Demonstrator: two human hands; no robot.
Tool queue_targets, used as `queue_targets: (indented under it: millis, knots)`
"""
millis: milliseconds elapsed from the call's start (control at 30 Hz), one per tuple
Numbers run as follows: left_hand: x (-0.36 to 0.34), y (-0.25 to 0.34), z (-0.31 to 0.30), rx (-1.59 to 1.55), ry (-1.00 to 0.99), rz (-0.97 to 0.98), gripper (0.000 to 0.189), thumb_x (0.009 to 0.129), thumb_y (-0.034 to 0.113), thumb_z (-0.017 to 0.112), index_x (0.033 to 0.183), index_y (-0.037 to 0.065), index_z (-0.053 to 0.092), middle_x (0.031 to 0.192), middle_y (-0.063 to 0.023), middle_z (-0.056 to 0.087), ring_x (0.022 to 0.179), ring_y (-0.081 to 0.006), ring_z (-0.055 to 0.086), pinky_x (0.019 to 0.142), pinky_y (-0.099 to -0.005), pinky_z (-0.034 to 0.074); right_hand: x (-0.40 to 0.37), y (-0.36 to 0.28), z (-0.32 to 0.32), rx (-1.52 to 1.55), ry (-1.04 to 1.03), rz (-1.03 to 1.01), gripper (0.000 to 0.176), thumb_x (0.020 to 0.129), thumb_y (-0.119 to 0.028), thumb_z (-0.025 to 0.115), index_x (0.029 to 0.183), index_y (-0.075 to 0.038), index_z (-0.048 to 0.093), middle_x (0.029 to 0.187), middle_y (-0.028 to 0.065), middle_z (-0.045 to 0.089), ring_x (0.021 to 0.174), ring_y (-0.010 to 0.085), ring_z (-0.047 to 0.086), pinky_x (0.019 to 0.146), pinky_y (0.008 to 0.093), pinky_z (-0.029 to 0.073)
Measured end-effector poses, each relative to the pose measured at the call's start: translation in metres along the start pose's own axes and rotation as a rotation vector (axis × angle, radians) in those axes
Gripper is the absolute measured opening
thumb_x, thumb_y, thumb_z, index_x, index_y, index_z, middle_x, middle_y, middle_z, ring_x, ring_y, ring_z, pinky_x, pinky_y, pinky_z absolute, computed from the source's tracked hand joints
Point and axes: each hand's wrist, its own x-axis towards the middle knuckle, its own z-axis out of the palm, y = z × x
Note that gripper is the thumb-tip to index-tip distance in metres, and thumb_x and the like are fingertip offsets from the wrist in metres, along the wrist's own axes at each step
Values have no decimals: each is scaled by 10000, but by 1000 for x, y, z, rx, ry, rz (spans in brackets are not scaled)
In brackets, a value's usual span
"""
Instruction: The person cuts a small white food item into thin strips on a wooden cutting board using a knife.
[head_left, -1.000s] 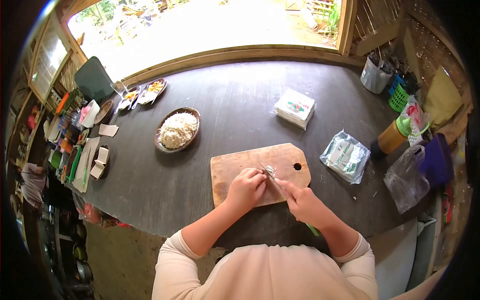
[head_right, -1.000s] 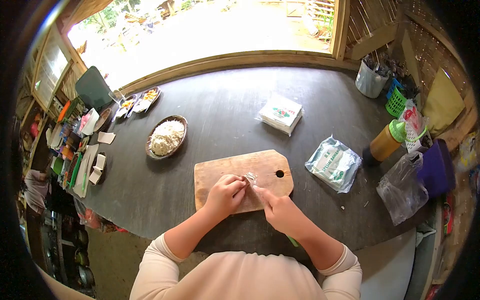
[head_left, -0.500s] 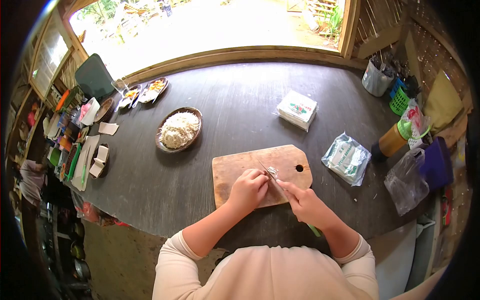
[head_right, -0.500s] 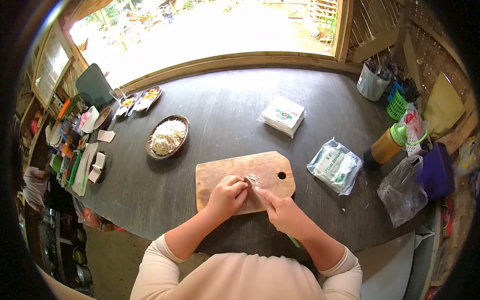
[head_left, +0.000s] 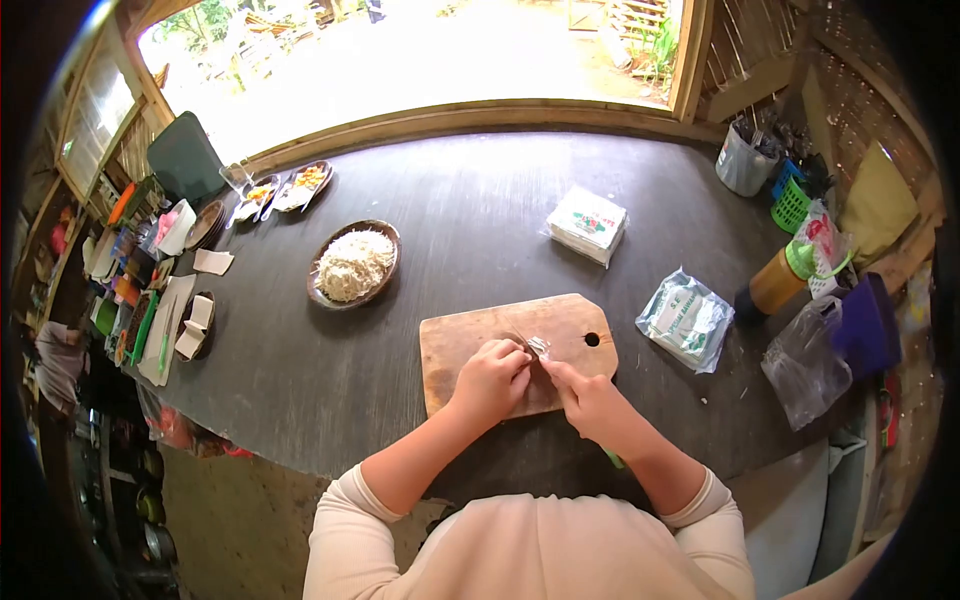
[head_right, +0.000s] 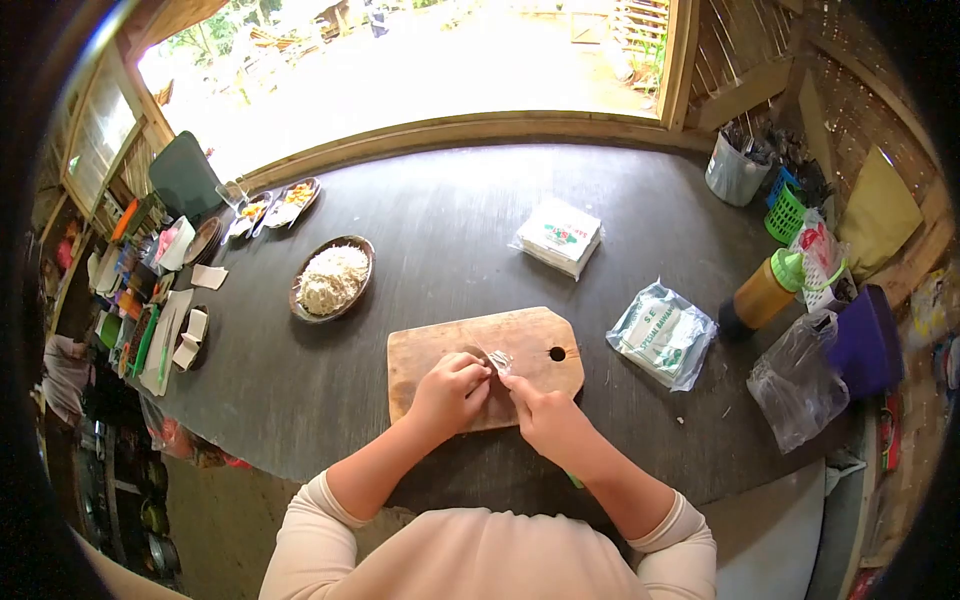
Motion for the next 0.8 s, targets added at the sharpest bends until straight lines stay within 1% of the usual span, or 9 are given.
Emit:
queue_targets:
  millis: [67, 100, 167, 200, 367, 467, 567, 667, 800]
  knots:
    - [-1, 2, -1, 3, 10, -3, 112, 794, 67, 698, 894, 16, 696, 929, -123, 674, 932, -327, 644, 826, -397, 526, -1, -11, -13, 54, -86, 128, 341, 1019, -129, 482, 1349, -106, 566, 850, 198, 696, 541, 247, 650, 574, 352, 541]
    - [-1, 1, 0, 6, 10, -2, 112, 794, 67, 698, 894, 16, 696, 929, -123, 674, 932, -327, 644, 826, -397, 526, -3, -11, -16, 55, -86, 125, 341, 1019, -129, 482, 1349, -106, 566, 850, 198, 696, 541, 247, 650, 574, 352, 541]
    - [-2, -2, 3, -6, 32, 24, 118, 801, 69, 701, 906, 16, 709, 923, -126, 679, 926, -325, 647, 828, -394, 527, -7, -10, -21, -13, -79, 163, 348, 1028, -153, 476, 1365, -128, 559, 736, 158, 662, 456, 176, 581, 495, 319, 508]
    - [-2, -2, 2, -5, 34, 22, 118, 801, 69, 701, 906, 16, 709, 923, -126, 679, 926, -325, 647, 828, -394, 527, -8, -14, -24, -13, -82, 162, 348, 1028, -153, 476, 1365, -128, 559, 736, 158, 662, 456, 176, 581, 495, 319, 508]
    - [-2, -1, 1, -13, 17, 1, 100, 799, 64, 706, 885, 14, 715, 933, -131, 683, 923, -328, 653, 831, -392, 531, -11, -20, -26, 83, -165, 181, 366, 1028, -154, 476, 1386, -119, 542, 612, 136, 562, 438, 170, 558, 483, 314, 493]
    - [-3, -2, 2, 5, 32, 20, 87, 824, 82, 668, 872, 15, 694, 934, -105, 673, 933, -305, 644, 834, -391, 532, -11, -21, -27, 79, -169, 167, 368, 1027, -151, 479, 1388, -112, 540, 602, 136, 561, 440, 167, 558, 491, 320, 497]
    - [-3, 0, 0, 7, 18, 13, 88, 826, 83, 666, 875, 15, 694, 927, -103, 669, 936, -304, 642, 837, -389, 530, -11, -20, -25, 87, -154, 140, 367, 1026, -147, 482, 1387, -115, 541, 600, 137, 566, 440, 168, 560, 496, 323, 502]
    - [-3, -1, -1, -4, 17, 6, 99, 797, 62, 701, 880, 10, 713, 942, -124, 680, 922, -320, 655, 835, -394, 532, -12, -24, -25, 80, -141, 129, 370, 1025, -144, 482, 1390, -126, 541, 603, 139, 572, 442, 169, 565, 498, 323, 505]
    - [-4, -2, 0, -5, 19, 5, 100, 799, 60, 697, 885, 11, 714, 945, -123, 680, 922, -318, 656, 837, -393, 532, -12, -22, -25, 52, -143, 119, 373, 1024, -143, 483, 1393, -139, 544, 604, 140, 575, 440, 168, 570, 498, 319, 507]
